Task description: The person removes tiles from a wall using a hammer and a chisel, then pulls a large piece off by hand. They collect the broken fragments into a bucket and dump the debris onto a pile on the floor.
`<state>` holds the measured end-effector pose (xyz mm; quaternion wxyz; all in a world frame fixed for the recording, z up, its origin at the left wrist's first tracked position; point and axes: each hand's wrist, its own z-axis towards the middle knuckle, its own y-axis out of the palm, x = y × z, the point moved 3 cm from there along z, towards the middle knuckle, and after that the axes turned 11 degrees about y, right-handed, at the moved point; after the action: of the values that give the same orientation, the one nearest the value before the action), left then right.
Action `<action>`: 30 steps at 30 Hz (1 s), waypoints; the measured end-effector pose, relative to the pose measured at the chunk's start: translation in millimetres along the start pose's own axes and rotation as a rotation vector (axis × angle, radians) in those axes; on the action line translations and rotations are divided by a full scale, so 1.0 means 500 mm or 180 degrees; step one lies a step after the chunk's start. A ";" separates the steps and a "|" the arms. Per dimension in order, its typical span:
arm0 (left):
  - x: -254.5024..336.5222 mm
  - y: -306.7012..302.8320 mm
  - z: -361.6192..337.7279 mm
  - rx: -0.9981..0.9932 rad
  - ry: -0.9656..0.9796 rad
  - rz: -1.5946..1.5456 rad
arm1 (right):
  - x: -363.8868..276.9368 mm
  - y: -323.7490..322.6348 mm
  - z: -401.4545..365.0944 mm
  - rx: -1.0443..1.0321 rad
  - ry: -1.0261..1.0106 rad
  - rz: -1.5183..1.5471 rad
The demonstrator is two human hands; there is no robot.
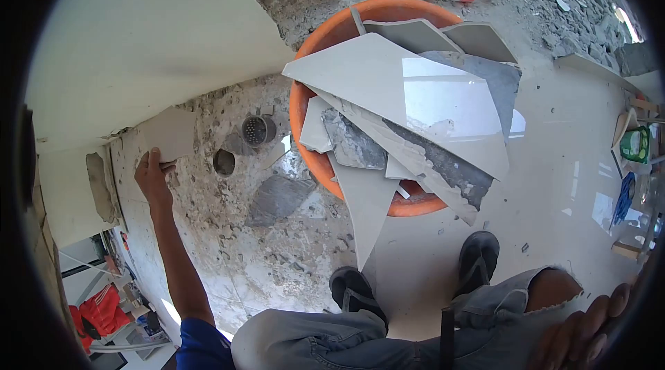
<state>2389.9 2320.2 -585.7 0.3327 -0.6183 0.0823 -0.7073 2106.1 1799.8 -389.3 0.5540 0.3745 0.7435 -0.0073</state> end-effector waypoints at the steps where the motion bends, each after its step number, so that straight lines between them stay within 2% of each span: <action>1: 0.084 0.015 -0.035 -0.0249 -0.0017 -0.0547 | -0.002 -0.004 -0.005 -0.0067 0.0077 0.0047; 4: 0.306 0.117 -0.140 -0.0853 -0.0329 -0.1770 | -0.013 -0.018 -0.021 -0.0162 0.0127 -0.0018; 5: 0.329 0.148 -0.145 -0.1651 -0.0404 -0.1892 | -0.015 -0.022 -0.025 -0.0206 0.0127 -0.0023; 6: 0.387 0.204 -0.166 -0.2016 -0.0417 -0.1968 | -0.017 -0.026 -0.028 -0.0262 0.0075 -0.0051; 9: 0.486 0.349 -0.194 -0.2747 -0.0125 -0.1736 | -0.019 -0.038 -0.047 -0.0371 0.0034 0.0170; 11: 0.504 0.420 -0.188 -0.3358 0.0119 -0.0966 | -0.022 -0.051 -0.059 -0.0416 0.0129 0.0255; 13: 0.522 0.425 -0.178 -0.3388 0.0920 -0.0176 | -0.029 -0.060 -0.065 -0.0440 0.0081 0.0227; 15: 0.541 0.355 -0.144 -0.2628 0.1689 0.0515 | -0.034 -0.066 -0.077 -0.0287 0.0018 0.0151; 17: 0.454 0.276 -0.107 -0.1757 0.1411 0.0057 | -0.036 -0.067 -0.079 -0.0342 -0.0034 0.0174; 19: 0.297 0.203 -0.108 -0.1880 0.0903 0.0474 | -0.034 -0.063 -0.076 -0.0329 -0.0109 0.0172; 21: 0.104 0.168 -0.181 -0.2543 0.0419 0.1265 | -0.033 -0.056 -0.075 -0.0267 -0.0168 0.0134; 23: -0.112 0.155 -0.267 -0.2839 0.0782 0.1500 | -0.032 -0.051 -0.069 -0.0351 -0.0120 0.0042; 26: -0.133 0.151 -0.360 -0.2233 0.1149 0.1752 | -0.025 -0.040 -0.063 -0.0500 -0.0026 0.0041; 29: -0.106 0.156 -0.375 -0.2097 0.0938 0.2219 | -0.016 -0.035 -0.068 -0.0456 -0.0091 0.0121; 30: -0.123 0.157 -0.377 -0.2230 0.0943 0.2002 | -0.018 -0.036 -0.071 -0.0470 -0.0065 0.0048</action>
<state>2244.4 2239.7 -719.1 0.2869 -0.5310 0.5443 -0.5826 2067.8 1797.2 -375.1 0.5877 0.3382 0.7335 0.0478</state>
